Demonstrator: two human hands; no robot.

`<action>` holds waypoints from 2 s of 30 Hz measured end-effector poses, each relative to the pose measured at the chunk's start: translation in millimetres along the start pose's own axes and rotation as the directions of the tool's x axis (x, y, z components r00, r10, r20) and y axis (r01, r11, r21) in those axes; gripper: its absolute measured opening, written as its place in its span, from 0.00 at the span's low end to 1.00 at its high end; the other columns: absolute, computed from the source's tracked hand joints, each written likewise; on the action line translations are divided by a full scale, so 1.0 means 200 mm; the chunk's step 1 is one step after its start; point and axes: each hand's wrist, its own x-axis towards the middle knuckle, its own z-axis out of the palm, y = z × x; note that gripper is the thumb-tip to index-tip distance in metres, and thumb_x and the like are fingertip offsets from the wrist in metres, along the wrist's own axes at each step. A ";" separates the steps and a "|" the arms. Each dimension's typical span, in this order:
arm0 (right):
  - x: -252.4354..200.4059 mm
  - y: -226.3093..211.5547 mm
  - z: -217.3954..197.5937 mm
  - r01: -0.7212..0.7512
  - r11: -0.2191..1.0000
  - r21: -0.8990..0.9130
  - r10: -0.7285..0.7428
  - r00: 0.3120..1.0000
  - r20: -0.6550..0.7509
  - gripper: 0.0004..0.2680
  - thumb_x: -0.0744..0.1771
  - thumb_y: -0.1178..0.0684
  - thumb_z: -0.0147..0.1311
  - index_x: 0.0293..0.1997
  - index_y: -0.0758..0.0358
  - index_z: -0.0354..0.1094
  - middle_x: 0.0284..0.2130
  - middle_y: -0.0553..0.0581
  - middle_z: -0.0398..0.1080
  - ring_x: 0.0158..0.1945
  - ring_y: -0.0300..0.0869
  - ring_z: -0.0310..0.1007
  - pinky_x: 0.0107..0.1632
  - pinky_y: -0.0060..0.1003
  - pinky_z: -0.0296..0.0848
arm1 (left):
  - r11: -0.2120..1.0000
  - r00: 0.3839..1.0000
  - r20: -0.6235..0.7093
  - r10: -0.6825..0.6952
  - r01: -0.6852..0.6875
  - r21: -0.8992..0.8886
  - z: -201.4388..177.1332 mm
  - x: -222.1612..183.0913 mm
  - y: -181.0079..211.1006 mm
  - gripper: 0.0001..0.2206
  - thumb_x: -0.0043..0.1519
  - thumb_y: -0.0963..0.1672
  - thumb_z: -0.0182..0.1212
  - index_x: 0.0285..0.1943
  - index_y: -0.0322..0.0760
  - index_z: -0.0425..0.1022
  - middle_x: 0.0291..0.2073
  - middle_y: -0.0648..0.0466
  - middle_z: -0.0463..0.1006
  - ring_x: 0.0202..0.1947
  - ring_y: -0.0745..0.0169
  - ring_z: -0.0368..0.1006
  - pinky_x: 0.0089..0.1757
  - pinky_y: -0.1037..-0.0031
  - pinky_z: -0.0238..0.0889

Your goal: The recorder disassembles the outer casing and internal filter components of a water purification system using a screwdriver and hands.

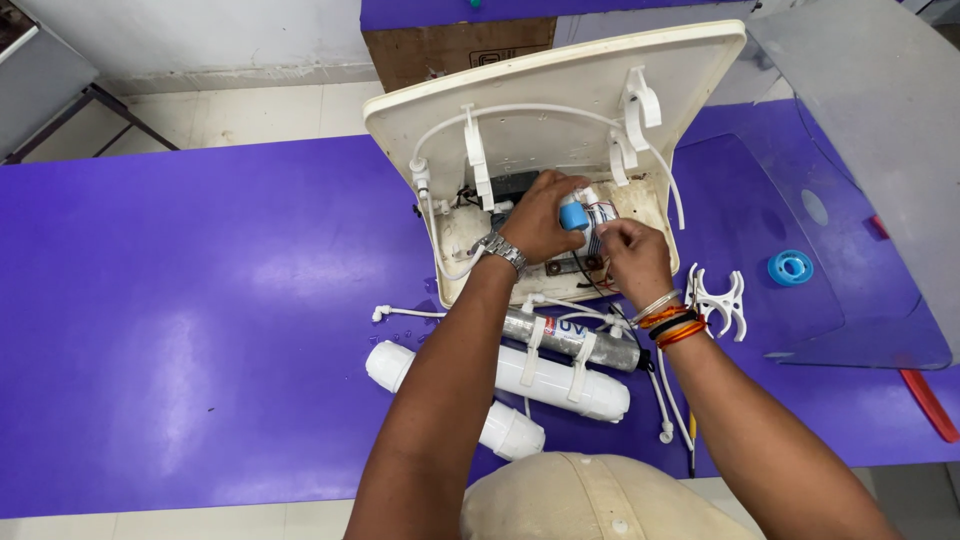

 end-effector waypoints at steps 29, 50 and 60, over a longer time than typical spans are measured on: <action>0.00 0.09 -0.11 0.609 0.394 -0.689 -0.740 0.655 0.155 0.08 0.66 0.61 0.59 0.48 0.67 0.75 0.43 0.60 0.71 0.49 0.52 0.68 0.52 0.44 0.68 | 0.935 0.976 -0.176 -0.130 0.061 -0.349 0.13 -0.04 -0.01 0.19 0.54 0.46 0.66 0.56 0.41 0.78 0.53 0.49 0.74 0.53 0.57 0.72 0.50 0.69 0.68; 0.01 -0.12 0.02 0.020 0.988 0.152 -0.037 0.993 0.112 0.11 0.71 0.46 0.42 0.31 0.57 0.60 0.21 0.49 0.62 0.24 0.38 0.62 0.26 0.33 0.61 | 0.990 0.985 -0.160 0.064 -0.043 0.133 0.03 0.07 0.04 0.14 0.58 0.45 0.59 0.51 0.39 0.82 0.42 0.39 0.82 0.41 0.40 0.79 0.47 0.58 0.72; 0.11 -0.20 0.07 -0.188 0.934 0.304 0.115 0.964 0.241 0.18 0.71 0.37 0.44 0.24 0.54 0.53 0.18 0.47 0.56 0.21 0.37 0.55 0.25 0.32 0.58 | 0.979 0.997 -0.057 0.048 -0.036 0.200 -0.02 0.15 0.04 0.10 0.60 0.45 0.58 0.45 0.35 0.76 0.38 0.38 0.81 0.39 0.37 0.78 0.43 0.54 0.70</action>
